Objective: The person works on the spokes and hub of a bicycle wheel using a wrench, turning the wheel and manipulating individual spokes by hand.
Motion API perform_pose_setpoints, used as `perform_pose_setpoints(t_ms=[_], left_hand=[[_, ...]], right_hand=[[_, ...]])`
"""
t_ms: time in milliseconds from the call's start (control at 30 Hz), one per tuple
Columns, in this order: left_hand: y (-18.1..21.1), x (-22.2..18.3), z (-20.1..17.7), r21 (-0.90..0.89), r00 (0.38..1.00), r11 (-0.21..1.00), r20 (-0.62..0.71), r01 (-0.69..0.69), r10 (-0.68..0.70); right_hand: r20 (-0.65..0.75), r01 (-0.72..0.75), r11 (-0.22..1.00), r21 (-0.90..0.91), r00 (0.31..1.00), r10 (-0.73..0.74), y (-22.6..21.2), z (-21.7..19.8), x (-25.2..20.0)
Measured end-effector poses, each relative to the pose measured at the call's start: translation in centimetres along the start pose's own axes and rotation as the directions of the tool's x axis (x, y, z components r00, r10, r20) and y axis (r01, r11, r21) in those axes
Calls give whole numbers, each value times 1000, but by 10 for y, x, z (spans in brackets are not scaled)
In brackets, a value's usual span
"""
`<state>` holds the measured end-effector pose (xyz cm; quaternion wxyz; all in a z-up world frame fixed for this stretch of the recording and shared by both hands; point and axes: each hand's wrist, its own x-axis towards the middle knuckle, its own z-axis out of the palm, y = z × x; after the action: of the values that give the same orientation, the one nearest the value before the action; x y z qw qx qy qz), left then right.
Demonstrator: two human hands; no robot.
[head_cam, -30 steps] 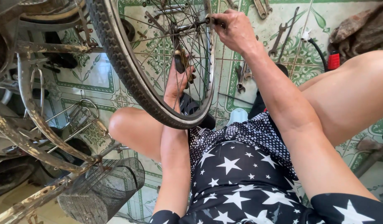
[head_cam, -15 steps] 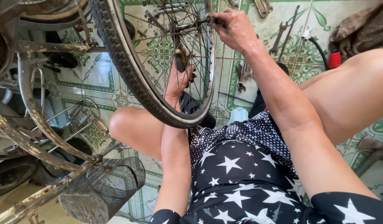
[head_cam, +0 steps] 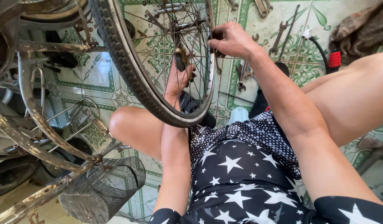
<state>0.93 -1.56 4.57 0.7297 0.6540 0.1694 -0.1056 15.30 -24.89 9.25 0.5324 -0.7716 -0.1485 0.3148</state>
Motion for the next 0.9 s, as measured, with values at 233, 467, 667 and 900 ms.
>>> perform_pose_setpoints(t_ms=[233, 467, 667, 900], left_hand=[[-9, 4, -1, 27, 1000, 999, -1, -30, 30], [-7, 8, 0, 70, 999, 997, -34, 20, -17], [-13, 12, -3, 77, 999, 997, -40, -4, 7], [-4, 2, -2, 35, 1000, 999, -20, -3, 3]], right_hand=[[163, -335, 768, 546, 942, 295, -29, 2, -5], [222, -373, 603, 705, 924, 312, -33, 1, -6], [275, -393, 905, 162, 899, 341, -14, 1, -14], [-147, -134, 962, -236, 984, 101, 38, -7, 3]])
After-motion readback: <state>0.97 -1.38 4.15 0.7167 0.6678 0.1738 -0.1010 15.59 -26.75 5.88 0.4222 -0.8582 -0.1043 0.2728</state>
